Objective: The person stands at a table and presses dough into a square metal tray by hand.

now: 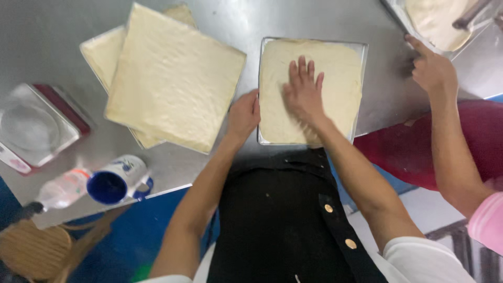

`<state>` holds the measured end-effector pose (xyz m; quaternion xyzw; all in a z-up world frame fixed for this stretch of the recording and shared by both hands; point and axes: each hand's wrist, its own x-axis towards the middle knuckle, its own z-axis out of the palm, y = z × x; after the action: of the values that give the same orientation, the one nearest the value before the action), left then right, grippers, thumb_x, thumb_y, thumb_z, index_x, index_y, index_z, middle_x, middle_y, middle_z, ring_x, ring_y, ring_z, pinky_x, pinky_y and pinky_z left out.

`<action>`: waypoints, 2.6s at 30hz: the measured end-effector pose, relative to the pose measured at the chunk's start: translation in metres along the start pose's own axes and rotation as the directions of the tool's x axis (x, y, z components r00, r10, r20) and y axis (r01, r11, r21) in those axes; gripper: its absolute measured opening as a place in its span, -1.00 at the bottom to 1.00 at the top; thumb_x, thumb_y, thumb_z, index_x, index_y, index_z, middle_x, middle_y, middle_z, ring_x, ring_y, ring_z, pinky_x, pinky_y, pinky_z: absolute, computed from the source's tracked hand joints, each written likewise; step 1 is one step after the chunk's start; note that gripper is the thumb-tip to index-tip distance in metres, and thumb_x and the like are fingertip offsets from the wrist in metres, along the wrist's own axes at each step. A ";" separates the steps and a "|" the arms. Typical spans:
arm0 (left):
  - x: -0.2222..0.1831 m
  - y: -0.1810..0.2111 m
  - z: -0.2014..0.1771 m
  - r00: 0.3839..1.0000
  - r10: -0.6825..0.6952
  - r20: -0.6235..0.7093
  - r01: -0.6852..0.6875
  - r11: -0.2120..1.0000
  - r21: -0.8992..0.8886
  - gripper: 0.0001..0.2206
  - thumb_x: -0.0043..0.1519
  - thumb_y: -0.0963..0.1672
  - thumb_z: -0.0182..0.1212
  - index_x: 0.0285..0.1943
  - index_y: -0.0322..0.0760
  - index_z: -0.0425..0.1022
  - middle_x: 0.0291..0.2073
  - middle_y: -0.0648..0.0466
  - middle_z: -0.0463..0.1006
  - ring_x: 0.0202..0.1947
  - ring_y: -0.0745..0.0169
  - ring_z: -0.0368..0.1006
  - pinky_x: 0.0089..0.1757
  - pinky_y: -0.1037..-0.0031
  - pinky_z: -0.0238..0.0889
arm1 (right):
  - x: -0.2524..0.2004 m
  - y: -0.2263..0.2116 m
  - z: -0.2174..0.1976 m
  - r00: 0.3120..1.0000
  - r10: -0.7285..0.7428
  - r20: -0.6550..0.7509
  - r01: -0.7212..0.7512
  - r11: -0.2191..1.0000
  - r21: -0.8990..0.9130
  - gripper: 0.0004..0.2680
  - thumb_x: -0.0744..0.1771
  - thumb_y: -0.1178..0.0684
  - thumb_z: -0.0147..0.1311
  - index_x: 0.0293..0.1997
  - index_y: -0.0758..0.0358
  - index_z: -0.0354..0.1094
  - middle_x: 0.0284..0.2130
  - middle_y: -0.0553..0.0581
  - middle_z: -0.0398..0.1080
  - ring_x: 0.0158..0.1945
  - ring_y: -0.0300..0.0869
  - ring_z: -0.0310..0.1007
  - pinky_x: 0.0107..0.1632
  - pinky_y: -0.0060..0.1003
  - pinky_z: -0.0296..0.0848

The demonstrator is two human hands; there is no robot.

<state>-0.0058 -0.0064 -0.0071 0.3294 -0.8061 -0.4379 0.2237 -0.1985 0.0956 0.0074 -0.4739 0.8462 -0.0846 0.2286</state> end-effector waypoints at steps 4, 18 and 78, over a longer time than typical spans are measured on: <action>-0.018 0.014 0.000 0.984 -0.153 0.095 0.137 0.979 0.152 -0.64 0.37 -0.14 0.04 0.34 -0.37 0.41 0.08 -0.19 0.50 0.09 -0.20 0.46 0.06 0.10 0.38 | -0.042 0.059 -0.034 0.986 0.130 -0.108 -0.092 0.948 0.305 -0.54 0.50 -0.19 -0.48 0.65 0.07 -0.33 0.62 0.10 -0.34 0.69 -0.07 -0.42 0.65 0.05 -0.40; 0.013 0.043 0.051 0.897 -0.094 0.432 -0.199 0.786 0.585 -0.27 0.39 0.12 -0.10 0.56 -0.51 -0.01 0.56 -0.17 -0.05 0.57 -0.07 -0.21 0.42 -0.06 -0.49 | -0.092 0.071 0.009 0.932 0.256 -0.255 -0.276 0.960 -0.041 -0.49 0.49 -0.16 -0.27 0.63 0.27 -0.22 0.58 0.36 -0.34 0.63 0.21 -0.44 0.50 0.37 -0.47; -0.024 0.013 0.005 0.902 0.350 0.255 -0.431 0.771 0.468 -0.51 0.34 -0.04 -0.02 0.43 -0.33 0.33 0.48 -0.13 0.21 0.51 -0.02 0.05 0.36 -0.12 -0.16 | -0.075 0.034 0.013 0.802 0.482 -0.352 -0.479 0.872 0.103 -0.48 0.42 -0.22 -0.32 0.57 0.19 -0.19 0.55 0.28 -0.28 0.60 0.13 -0.41 0.44 0.36 -0.42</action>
<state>0.0029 0.0191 -0.0002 0.1672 -0.9585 -0.1744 0.1514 -0.1852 0.1778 0.0063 -0.2188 0.9655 -0.1146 0.0827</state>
